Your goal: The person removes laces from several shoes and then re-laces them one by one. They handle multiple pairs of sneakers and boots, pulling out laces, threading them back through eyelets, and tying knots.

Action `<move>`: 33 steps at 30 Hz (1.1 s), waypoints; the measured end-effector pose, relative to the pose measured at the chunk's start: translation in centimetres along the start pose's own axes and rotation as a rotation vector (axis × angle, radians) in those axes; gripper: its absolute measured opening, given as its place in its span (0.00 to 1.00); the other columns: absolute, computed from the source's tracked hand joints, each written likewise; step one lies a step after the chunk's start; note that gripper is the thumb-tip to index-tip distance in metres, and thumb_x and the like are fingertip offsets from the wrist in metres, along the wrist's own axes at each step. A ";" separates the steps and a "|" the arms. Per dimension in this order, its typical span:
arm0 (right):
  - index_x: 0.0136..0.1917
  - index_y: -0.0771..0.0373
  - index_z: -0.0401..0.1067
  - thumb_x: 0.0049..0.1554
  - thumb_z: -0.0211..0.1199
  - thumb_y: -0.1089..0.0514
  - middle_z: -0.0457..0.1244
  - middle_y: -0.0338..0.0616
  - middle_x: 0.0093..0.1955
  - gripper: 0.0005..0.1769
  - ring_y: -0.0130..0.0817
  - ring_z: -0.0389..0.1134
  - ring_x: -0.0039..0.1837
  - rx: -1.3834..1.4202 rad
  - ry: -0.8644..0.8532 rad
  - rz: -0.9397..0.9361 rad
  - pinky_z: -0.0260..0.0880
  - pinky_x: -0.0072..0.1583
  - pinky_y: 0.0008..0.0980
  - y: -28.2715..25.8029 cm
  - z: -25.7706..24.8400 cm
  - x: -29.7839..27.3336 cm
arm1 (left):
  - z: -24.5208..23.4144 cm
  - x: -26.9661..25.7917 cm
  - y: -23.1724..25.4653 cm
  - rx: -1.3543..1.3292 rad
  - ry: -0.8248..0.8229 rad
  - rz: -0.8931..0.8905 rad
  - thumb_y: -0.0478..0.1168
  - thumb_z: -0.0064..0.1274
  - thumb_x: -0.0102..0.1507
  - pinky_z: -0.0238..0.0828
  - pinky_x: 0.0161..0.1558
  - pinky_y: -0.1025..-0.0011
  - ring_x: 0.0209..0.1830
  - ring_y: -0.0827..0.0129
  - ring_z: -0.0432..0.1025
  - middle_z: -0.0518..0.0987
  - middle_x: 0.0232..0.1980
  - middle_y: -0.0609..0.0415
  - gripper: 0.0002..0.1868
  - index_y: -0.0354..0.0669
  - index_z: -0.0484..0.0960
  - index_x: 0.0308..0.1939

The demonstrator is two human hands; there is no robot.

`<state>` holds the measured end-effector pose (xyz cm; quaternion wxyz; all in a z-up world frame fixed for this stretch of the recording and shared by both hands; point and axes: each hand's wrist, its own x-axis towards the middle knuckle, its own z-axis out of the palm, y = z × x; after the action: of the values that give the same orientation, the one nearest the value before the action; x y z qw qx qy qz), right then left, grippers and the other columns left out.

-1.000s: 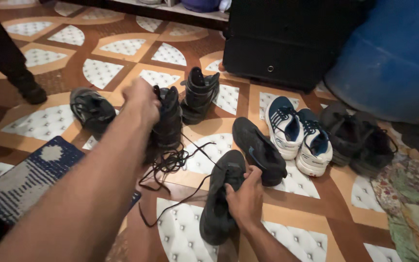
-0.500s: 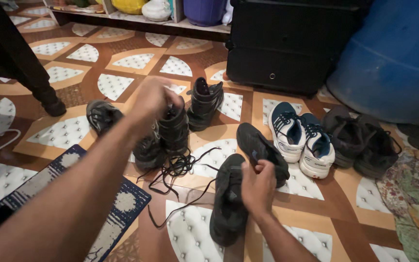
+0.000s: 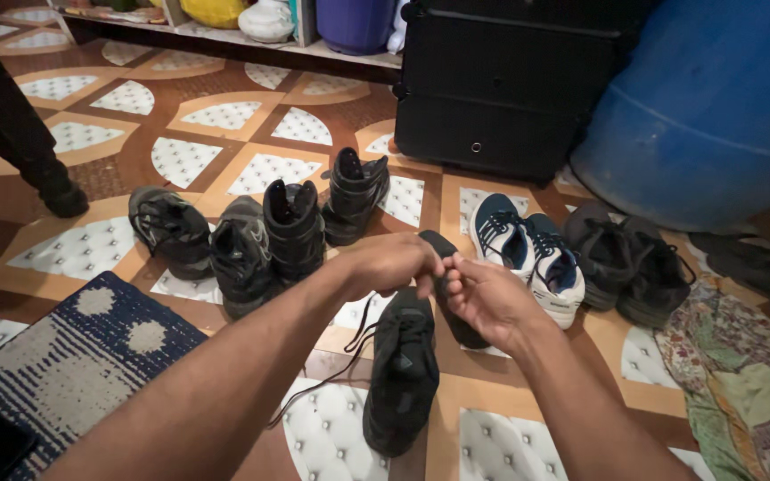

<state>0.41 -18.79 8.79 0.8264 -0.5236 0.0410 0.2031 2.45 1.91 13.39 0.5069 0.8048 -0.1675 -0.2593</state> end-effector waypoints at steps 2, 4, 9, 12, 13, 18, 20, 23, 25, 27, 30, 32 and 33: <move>0.47 0.63 0.70 0.66 0.53 0.57 0.64 0.36 0.38 0.10 0.24 0.64 0.38 -0.096 0.122 -0.021 0.65 0.41 0.23 -0.3 0.0 -0.6 | 0.0 0.3 -1.1 0.127 0.192 0.053 0.46 0.48 0.63 0.64 0.27 0.71 0.24 0.71 0.69 0.83 0.31 0.52 0.18 0.35 0.83 0.45; 0.48 0.64 0.69 0.64 0.52 0.59 0.68 0.39 0.40 0.08 0.25 0.66 0.40 -0.191 0.185 -0.047 0.66 0.42 0.24 0.0 0.3 -0.7 | 1.0 0.9 -2.6 0.271 0.427 0.161 0.50 0.59 0.61 0.72 0.38 0.71 0.33 0.68 0.78 0.83 0.34 0.46 0.25 0.36 0.74 0.54; 0.50 0.63 0.71 0.64 0.54 0.59 0.62 0.35 0.38 0.07 0.24 0.60 0.36 -0.211 0.066 -0.136 0.60 0.38 0.24 2.1 0.5 0.7 | 3.2 2.9 -5.2 0.030 0.362 0.256 0.44 0.66 0.59 0.76 0.43 0.68 0.41 0.65 0.79 0.84 0.41 0.45 0.25 0.28 0.80 0.52; 0.50 0.64 0.72 0.63 0.56 0.61 0.64 0.34 0.39 0.06 0.22 0.61 0.38 -0.190 0.112 -0.137 0.63 0.41 0.23 2.8 0.3 1.0 | 4.3 3.1 -5.2 -0.313 0.304 0.072 0.37 0.61 0.60 0.76 0.35 0.65 0.32 0.64 0.77 0.85 0.36 0.46 0.20 0.26 0.80 0.51; 0.49 0.64 0.72 0.63 0.56 0.61 0.65 0.35 0.40 0.06 0.22 0.64 0.40 -0.178 0.155 -0.109 0.66 0.43 0.23 2.8 0.3 0.9 | 4.4 3.0 -5.1 -0.404 0.296 0.017 0.35 0.59 0.60 0.75 0.32 0.63 0.29 0.62 0.76 0.85 0.35 0.46 0.18 0.25 0.80 0.50; 0.51 0.65 0.75 0.61 0.56 0.59 0.67 0.38 0.39 0.10 0.26 0.66 0.39 -0.154 0.216 -0.038 0.65 0.40 0.25 3.0 0.2 0.1 | 4.6 2.1 -5.5 -0.098 0.499 -0.036 0.37 0.63 0.57 0.76 0.36 0.68 0.30 0.68 0.79 0.86 0.32 0.50 0.07 0.37 0.89 0.36; 0.50 0.64 0.77 0.59 0.58 0.57 0.67 0.41 0.37 0.11 0.29 0.65 0.37 -0.338 0.271 -0.061 0.63 0.39 0.30 3.6 0.3 -0.2 | 4.3 1.9 -6.1 -0.002 0.557 -0.039 0.38 0.63 0.56 0.77 0.39 0.66 0.32 0.67 0.80 0.86 0.32 0.48 0.06 0.39 0.90 0.32; 0.48 0.64 0.80 0.53 0.68 0.53 0.67 0.45 0.38 0.14 0.35 0.64 0.38 -0.952 0.369 -0.121 0.61 0.42 0.36 5.5 0.1 -0.7 | 4.5 1.9 -7.1 0.105 0.572 -0.051 0.40 0.63 0.56 0.78 0.43 0.62 0.36 0.59 0.82 0.86 0.35 0.40 0.09 0.37 0.88 0.33; 0.44 0.64 0.80 0.45 0.79 0.46 0.72 0.46 0.42 0.22 0.36 0.73 0.45 -1.400 0.361 -0.101 0.71 0.51 0.34 6.6 -0.6 -0.8 | 5.5 1.4 -8.1 0.204 0.552 -0.039 0.42 0.61 0.57 0.78 0.47 0.62 0.40 0.53 0.82 0.85 0.37 0.37 0.10 0.38 0.89 0.34; 0.46 0.64 0.81 0.45 0.76 0.48 0.73 0.48 0.44 0.20 0.38 0.75 0.49 -1.374 0.377 -0.066 0.72 0.54 0.34 8.0 -1.3 -0.7 | 6.8 0.8 -9.1 0.237 0.503 -0.086 0.43 0.62 0.55 0.78 0.48 0.60 0.42 0.51 0.82 0.85 0.39 0.38 0.11 0.40 0.88 0.35; 0.48 0.62 0.83 0.48 0.71 0.52 0.75 0.49 0.45 0.16 0.37 0.77 0.48 -1.248 0.431 -0.089 0.74 0.54 0.34 9.9 -2.6 0.0 | 8.2 0.1 -10.1 0.253 0.494 -0.062 0.44 0.60 0.56 0.77 0.50 0.59 0.44 0.49 0.81 0.84 0.40 0.39 0.11 0.43 0.89 0.37; 0.50 0.62 0.83 0.51 0.68 0.55 0.75 0.48 0.45 0.15 0.36 0.77 0.47 -1.149 0.483 -0.107 0.74 0.53 0.34 10.9 -3.7 0.6 | 8.4 0.2 -10.4 0.278 0.481 -0.036 0.44 0.60 0.56 0.76 0.51 0.58 0.45 0.48 0.80 0.84 0.41 0.38 0.11 0.45 0.89 0.38; 0.50 0.62 0.83 0.52 0.67 0.56 0.74 0.47 0.45 0.14 0.35 0.76 0.47 -1.107 0.509 -0.105 0.74 0.53 0.34 11.4 -4.2 0.9 | 8.6 0.2 -10.4 0.303 0.462 -0.034 0.44 0.60 0.56 0.76 0.52 0.57 0.45 0.47 0.80 0.84 0.41 0.38 0.11 0.45 0.89 0.38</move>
<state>-2.50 -17.98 -3.02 0.4047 -0.9087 0.0998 0.0216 -2.32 -0.02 0.96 0.4011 0.9120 -0.0706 -0.0493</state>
